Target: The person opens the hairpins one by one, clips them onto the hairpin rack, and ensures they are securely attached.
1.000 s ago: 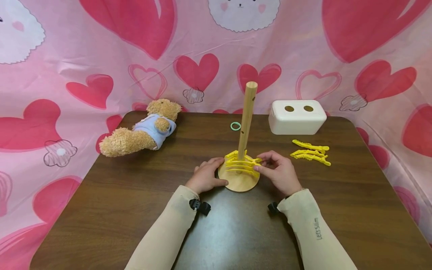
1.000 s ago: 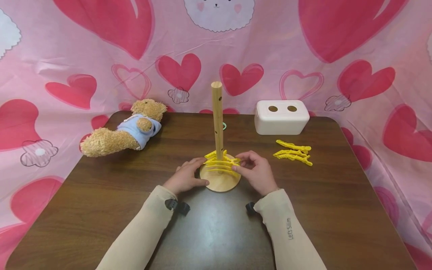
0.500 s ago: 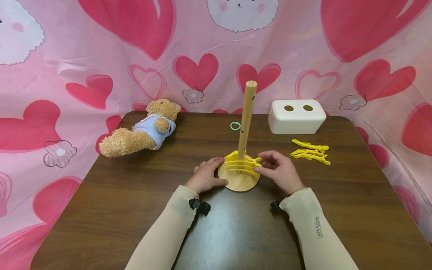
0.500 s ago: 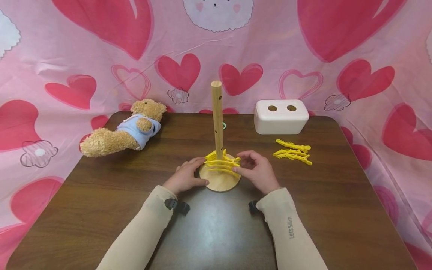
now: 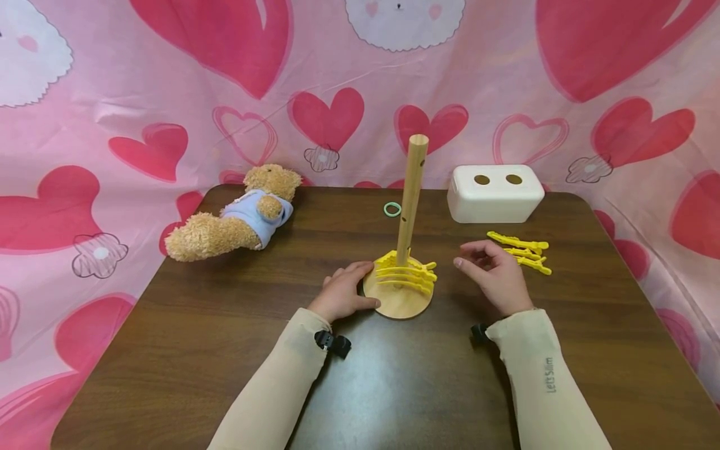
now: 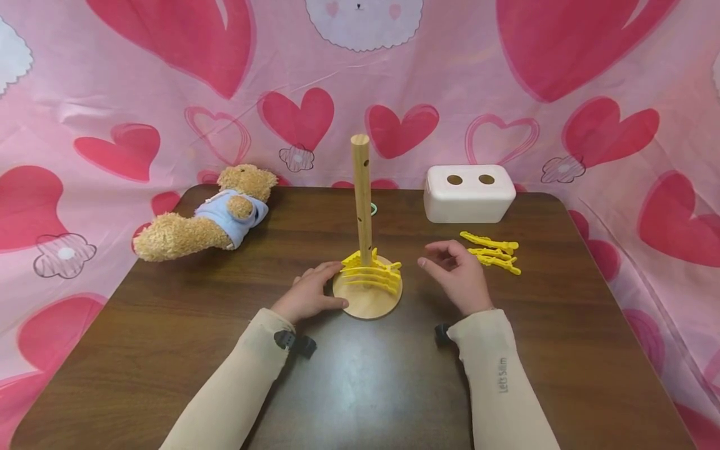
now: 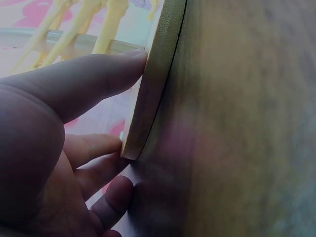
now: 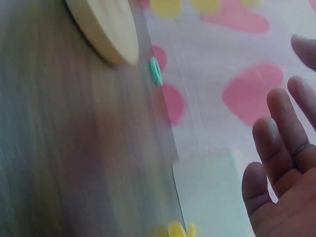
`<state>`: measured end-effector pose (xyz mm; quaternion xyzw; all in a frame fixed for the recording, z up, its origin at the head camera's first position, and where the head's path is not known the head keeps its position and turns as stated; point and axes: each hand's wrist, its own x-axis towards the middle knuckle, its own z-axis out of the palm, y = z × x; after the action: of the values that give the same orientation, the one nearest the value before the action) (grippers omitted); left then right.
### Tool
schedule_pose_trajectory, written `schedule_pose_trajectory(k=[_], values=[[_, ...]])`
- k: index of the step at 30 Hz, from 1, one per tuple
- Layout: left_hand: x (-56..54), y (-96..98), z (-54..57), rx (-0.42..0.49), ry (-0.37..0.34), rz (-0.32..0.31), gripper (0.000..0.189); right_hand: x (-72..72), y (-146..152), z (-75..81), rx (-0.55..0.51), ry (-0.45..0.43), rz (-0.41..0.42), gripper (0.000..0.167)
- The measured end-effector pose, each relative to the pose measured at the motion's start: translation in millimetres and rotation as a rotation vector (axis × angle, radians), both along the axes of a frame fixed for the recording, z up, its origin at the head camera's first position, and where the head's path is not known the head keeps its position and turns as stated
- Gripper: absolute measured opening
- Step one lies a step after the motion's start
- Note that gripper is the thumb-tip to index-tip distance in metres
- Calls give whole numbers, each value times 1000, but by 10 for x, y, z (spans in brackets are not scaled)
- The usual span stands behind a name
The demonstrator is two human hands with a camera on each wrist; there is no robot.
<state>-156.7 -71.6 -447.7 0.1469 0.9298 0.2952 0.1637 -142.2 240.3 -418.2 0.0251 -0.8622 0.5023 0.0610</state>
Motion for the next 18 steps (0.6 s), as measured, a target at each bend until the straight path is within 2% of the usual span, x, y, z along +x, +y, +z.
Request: schedule_pose_trajectory(k=[5, 9, 18], values=[[0, -1, 1, 3, -9, 4, 85, -39, 217, 0, 9, 15, -115, 41], [-4, -2, 0, 3, -7, 6, 85, -52, 418, 2, 66, 16, -167, 44], [-12, -3, -24, 0, -6, 0, 85, -36, 869, -82, 191, -144, -235, 61]])
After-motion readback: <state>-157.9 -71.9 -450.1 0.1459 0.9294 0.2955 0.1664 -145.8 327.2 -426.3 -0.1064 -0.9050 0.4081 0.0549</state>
